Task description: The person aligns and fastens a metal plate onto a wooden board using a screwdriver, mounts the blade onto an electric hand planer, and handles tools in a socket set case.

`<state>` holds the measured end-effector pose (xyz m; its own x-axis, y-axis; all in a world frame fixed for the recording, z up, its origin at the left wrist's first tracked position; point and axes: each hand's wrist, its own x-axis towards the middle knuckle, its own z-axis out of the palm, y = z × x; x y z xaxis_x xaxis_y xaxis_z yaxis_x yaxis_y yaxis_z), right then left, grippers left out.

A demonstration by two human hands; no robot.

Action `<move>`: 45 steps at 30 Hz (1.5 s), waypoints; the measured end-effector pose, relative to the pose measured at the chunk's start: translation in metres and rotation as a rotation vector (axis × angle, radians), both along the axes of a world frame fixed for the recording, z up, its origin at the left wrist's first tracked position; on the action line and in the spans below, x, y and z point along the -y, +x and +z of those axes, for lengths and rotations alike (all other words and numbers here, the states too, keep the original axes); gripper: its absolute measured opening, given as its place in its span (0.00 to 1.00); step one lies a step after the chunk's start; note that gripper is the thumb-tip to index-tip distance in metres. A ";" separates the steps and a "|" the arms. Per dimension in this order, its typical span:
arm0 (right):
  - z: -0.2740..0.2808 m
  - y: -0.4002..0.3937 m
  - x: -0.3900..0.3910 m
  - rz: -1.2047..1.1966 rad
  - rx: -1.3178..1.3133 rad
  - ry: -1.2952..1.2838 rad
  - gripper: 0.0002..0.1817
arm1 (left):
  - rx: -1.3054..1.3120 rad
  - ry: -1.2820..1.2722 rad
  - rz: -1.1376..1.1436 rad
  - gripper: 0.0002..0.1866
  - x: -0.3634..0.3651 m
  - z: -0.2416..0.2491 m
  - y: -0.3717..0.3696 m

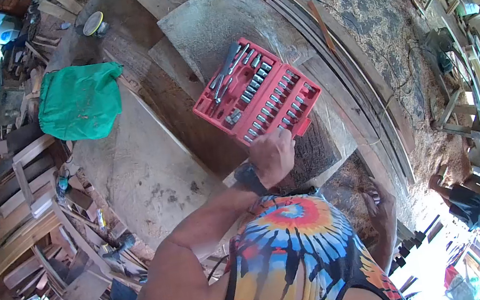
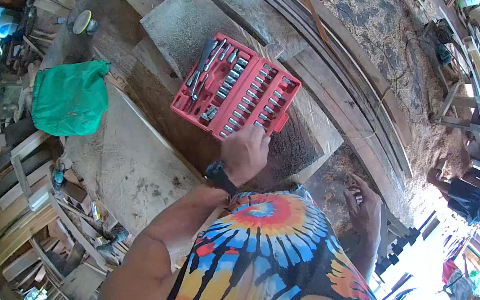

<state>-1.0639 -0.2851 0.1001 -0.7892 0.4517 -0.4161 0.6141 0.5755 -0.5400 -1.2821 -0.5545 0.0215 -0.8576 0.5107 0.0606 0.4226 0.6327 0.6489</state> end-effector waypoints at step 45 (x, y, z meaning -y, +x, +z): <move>0.032 -0.080 0.074 0.539 -0.481 -0.196 0.21 | 0.319 0.005 -0.523 0.15 -0.012 0.026 0.047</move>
<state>-1.1444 -0.3596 0.1320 -0.9954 -0.0960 -0.0024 -0.0555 0.5954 -0.8015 -1.2349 -0.5427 0.0475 -0.4698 0.8692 -0.1541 0.4607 0.3903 0.7971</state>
